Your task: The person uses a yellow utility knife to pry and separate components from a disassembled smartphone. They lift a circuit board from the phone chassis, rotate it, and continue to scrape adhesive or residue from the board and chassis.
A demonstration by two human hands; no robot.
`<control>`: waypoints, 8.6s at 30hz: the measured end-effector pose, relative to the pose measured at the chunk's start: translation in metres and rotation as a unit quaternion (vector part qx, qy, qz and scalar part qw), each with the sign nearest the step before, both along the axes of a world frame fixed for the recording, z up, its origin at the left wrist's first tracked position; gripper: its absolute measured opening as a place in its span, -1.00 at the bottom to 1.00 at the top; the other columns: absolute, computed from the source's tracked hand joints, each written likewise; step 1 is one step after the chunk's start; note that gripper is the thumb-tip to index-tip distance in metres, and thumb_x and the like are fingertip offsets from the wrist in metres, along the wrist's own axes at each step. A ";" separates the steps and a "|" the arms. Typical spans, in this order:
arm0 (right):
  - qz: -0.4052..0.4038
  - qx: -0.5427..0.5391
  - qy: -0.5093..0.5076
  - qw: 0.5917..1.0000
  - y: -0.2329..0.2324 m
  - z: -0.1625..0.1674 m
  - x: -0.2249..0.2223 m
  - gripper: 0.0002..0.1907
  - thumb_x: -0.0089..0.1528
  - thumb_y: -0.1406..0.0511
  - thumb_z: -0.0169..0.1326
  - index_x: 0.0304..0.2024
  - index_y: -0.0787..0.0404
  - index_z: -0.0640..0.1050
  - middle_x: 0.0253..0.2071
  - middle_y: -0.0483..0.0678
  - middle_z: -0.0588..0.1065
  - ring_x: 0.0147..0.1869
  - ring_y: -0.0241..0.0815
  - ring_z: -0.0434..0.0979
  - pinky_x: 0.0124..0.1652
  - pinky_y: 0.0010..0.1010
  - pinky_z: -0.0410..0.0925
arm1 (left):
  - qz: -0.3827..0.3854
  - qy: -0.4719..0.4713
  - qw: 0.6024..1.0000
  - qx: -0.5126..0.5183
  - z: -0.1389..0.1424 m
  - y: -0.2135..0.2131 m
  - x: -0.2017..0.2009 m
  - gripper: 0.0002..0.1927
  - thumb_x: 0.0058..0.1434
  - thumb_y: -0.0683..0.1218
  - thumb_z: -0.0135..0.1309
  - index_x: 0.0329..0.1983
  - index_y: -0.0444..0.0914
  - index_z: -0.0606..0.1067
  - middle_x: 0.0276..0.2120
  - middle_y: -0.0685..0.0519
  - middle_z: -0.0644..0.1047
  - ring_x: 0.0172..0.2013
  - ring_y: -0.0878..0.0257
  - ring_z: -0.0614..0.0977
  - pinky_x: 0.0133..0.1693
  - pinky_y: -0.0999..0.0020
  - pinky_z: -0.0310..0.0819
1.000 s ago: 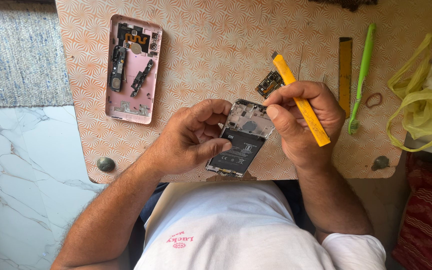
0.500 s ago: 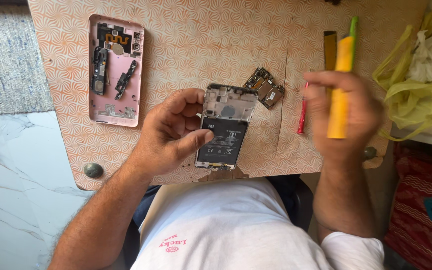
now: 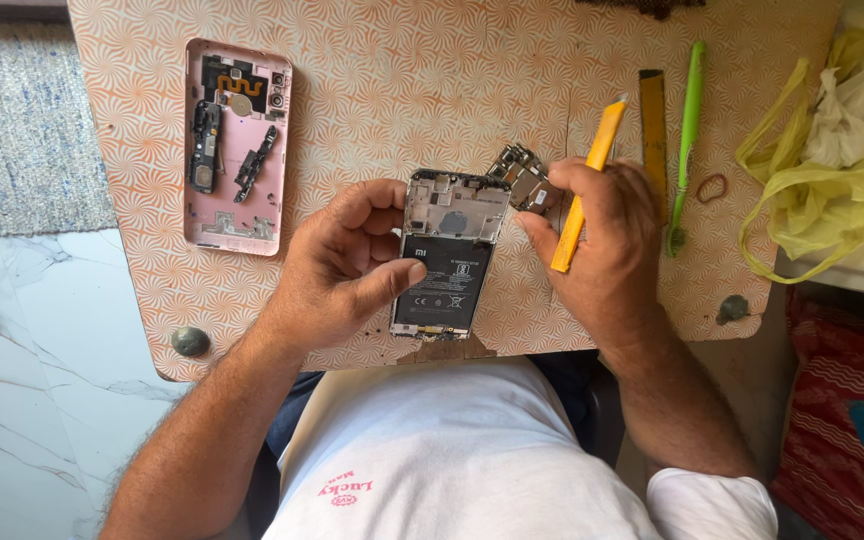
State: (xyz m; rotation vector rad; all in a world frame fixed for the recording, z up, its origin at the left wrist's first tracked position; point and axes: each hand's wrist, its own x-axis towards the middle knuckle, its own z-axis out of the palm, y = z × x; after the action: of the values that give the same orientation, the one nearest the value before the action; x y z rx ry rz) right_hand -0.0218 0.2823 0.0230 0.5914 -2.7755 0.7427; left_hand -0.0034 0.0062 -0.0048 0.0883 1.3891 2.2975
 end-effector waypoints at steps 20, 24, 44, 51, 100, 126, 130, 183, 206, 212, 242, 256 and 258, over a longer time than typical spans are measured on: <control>0.086 -0.403 -0.119 0.903 -0.005 0.031 0.004 -0.66 0.21 0.47 0.33 -0.08 0.15 0.45 -0.18 0.04 0.61 -0.20 -0.36 0.55 -0.25 -0.61 0.45 | -0.039 0.063 0.992 -0.099 0.011 0.003 -0.006 -0.49 0.27 -0.39 0.13 0.27 -0.37 0.31 0.03 -0.10 0.56 -0.05 0.28 0.67 0.00 0.40 0.66; 0.101 -0.334 -0.074 0.934 -0.022 0.028 0.006 -0.62 0.23 0.49 0.36 -0.09 0.16 0.43 -0.17 0.05 0.59 -0.14 -0.28 0.58 -0.14 -0.51 0.46 | -0.030 0.118 0.983 -0.140 0.018 0.003 -0.007 -0.51 0.26 -0.40 0.13 0.24 -0.37 0.32 0.00 -0.10 0.59 -0.09 0.27 0.71 -0.07 0.42 0.70; 0.063 -0.292 -0.042 0.953 -0.021 0.025 0.007 -0.58 0.25 0.39 0.39 -0.03 0.19 0.39 -0.06 0.11 0.57 -0.05 -0.19 0.62 -0.04 -0.44 0.51 | -0.046 0.161 0.969 -0.182 0.027 0.002 -0.010 -0.50 0.25 -0.36 0.17 0.23 -0.35 0.33 -0.03 -0.11 0.64 -0.11 0.23 0.76 -0.07 0.39 0.75; 0.049 -0.290 -0.037 0.955 -0.023 0.024 0.006 -0.52 0.25 0.34 0.41 -0.01 0.22 0.35 -0.01 0.14 0.55 -0.06 -0.23 0.59 -0.03 -0.48 0.50 | -0.041 0.187 0.962 -0.195 0.027 0.001 -0.011 -0.50 0.25 -0.35 0.19 0.23 -0.35 0.33 -0.04 -0.11 0.64 -0.11 0.25 0.76 -0.04 0.38 0.75; 0.222 -0.059 0.168 0.959 0.001 0.051 0.031 -0.43 0.27 0.48 0.31 0.15 -0.02 0.29 -0.05 -0.13 0.50 -0.01 -0.12 0.55 0.11 -0.03 0.41 | -0.046 0.111 0.983 -0.137 0.032 -0.001 -0.010 -0.49 0.31 -0.35 0.16 0.29 -0.38 0.30 0.08 -0.15 0.55 0.04 0.19 0.70 0.07 0.31 0.73; 0.023 -0.576 -0.152 0.803 0.000 0.013 0.018 -0.54 0.24 0.56 0.34 0.07 0.21 0.42 -0.08 0.11 0.55 -0.11 -0.31 0.63 -0.08 -0.58 0.56 | -0.072 0.096 0.979 -0.162 0.046 0.006 -0.016 -0.29 0.25 -0.40 0.11 0.42 -0.27 0.15 0.07 -0.15 0.60 -0.08 0.32 0.73 -0.14 0.47 0.72; 0.027 -0.564 -0.155 0.811 0.000 0.014 0.018 -0.57 0.26 0.57 0.33 0.03 0.22 0.41 -0.08 0.11 0.55 -0.11 -0.31 0.63 -0.09 -0.58 0.57 | -0.087 0.097 0.977 -0.171 0.050 0.005 -0.017 -0.21 0.24 -0.40 0.10 0.48 -0.18 0.13 -0.01 -0.11 0.62 -0.16 0.35 0.72 -0.21 0.50 0.69; -0.007 -0.622 -0.105 0.776 0.027 -0.001 -0.004 -0.52 0.25 0.57 0.40 0.05 0.21 0.42 -0.08 0.11 0.58 -0.09 -0.26 0.61 -0.03 -0.55 0.50 | -0.100 0.213 0.837 -0.495 0.073 0.017 -0.018 -0.20 0.19 -0.19 0.20 0.44 -0.26 0.10 -0.39 -0.17 0.62 -0.38 -0.09 0.67 -0.30 0.02 0.59; 0.004 -0.634 -0.184 0.751 -0.006 0.000 0.003 -0.56 0.25 0.59 0.35 0.05 0.23 0.43 -0.03 0.07 0.55 -0.02 -0.30 0.58 0.05 -0.52 0.51 | 0.093 0.414 0.731 -0.534 0.089 0.042 -0.019 -0.28 0.14 0.08 0.40 0.20 -0.38 0.37 0.10 -0.24 0.46 0.06 -0.12 0.53 0.08 0.01 0.49; 0.011 -0.606 -0.147 0.782 -0.025 0.003 0.006 -0.56 0.26 0.56 0.36 0.04 0.22 0.42 -0.04 0.05 0.54 -0.04 -0.32 0.58 0.01 -0.54 0.52 | 0.135 0.406 0.748 -0.507 0.082 0.053 -0.020 -0.24 0.04 0.13 0.50 0.12 -0.34 0.39 0.11 -0.17 0.42 0.07 -0.09 0.50 0.09 -0.03 0.38; 0.057 -0.524 0.038 0.849 -0.012 0.001 -0.003 -0.47 0.31 0.09 0.35 0.11 0.14 0.36 -0.17 0.21 0.57 -0.23 -0.13 0.60 -0.15 -0.42 0.53 | -0.131 -0.136 0.861 0.472 0.035 0.020 -0.002 -0.44 0.25 -0.07 0.35 0.24 -0.35 0.43 0.21 -0.35 0.49 0.12 -0.04 0.53 0.25 0.06 0.29; 0.047 -0.525 0.037 0.849 -0.011 -0.002 -0.006 -0.48 0.32 0.09 0.35 0.10 0.12 0.35 -0.18 0.21 0.58 -0.27 -0.15 0.59 -0.18 -0.44 0.52 | -0.125 -0.147 0.866 0.461 0.031 0.021 -0.003 -0.41 0.23 -0.05 0.36 0.22 -0.39 0.41 0.21 -0.38 0.47 0.17 -0.09 0.57 0.27 0.05 0.29; 0.048 -0.525 0.035 0.849 -0.011 -0.001 -0.006 -0.48 0.32 0.09 0.35 0.10 0.13 0.36 -0.18 0.21 0.58 -0.27 -0.15 0.59 -0.18 -0.45 0.52 | -0.124 -0.150 0.867 0.458 0.032 0.021 -0.003 -0.41 0.23 -0.05 0.36 0.22 -0.39 0.41 0.21 -0.39 0.47 0.17 -0.09 0.57 0.27 0.05 0.29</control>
State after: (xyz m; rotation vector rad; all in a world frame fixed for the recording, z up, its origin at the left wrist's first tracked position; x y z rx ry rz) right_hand -0.0281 0.2716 0.0215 0.4717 -1.8130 1.9577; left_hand -0.0065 0.0274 0.0271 0.1760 0.0440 2.3988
